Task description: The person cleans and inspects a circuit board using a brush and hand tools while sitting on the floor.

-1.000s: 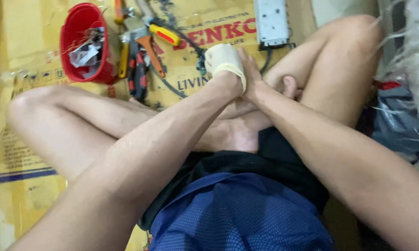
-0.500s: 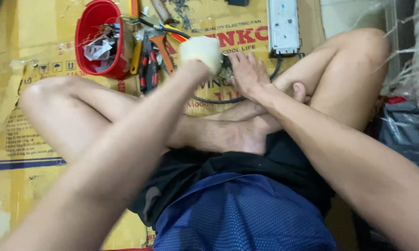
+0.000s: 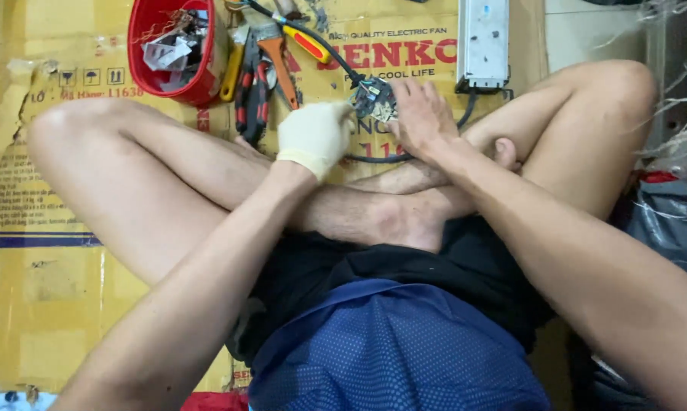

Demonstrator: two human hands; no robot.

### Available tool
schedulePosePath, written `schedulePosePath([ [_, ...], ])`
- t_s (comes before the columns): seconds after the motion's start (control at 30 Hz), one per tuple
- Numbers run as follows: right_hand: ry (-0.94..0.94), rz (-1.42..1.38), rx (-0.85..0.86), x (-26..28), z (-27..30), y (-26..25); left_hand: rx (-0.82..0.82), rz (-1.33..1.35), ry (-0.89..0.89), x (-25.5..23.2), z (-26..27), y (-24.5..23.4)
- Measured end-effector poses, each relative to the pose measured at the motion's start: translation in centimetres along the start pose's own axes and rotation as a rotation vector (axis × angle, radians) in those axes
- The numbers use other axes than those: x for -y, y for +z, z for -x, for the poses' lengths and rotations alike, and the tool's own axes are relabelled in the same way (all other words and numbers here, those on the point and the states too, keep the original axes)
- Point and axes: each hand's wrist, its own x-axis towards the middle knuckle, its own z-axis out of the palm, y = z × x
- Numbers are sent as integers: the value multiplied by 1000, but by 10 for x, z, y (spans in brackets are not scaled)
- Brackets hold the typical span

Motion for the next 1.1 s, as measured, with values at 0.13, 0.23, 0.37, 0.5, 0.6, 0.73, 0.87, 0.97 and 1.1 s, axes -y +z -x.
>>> schedulePosePath([
  [0.13, 9, -12, -5, 1, -1, 1, -83, -103, 27, 1, 0, 32],
  [0.23, 24, -13, 0, -3, 4, -1, -177, -173, 116, -5, 1, 45],
  [0.37, -9, 14, 13, 4, -4, -2, -157, -148, 37, -5, 2, 53],
  [0.5, 46, 16, 42, 4, -5, -1, -73, -136, -15, -19, -2, 55],
  [0.6, 65, 24, 21, 2, -9, 12, -8, -75, -68, -16, -25, 73],
  [0.73, 69, 36, 5, -6, -16, 32, 90, -110, -60, -32, -63, 43],
  [0.87, -82, 291, -192, -32, -15, 78, 216, -297, 2, -39, -120, 8],
  [0.97, -59, 251, -138, -7, 9, 6, 526, -427, 33, -57, -117, -53],
  [1.1, 79, -3, 115, 20, -1, -32, 844, -154, 43, -21, -84, -87],
])
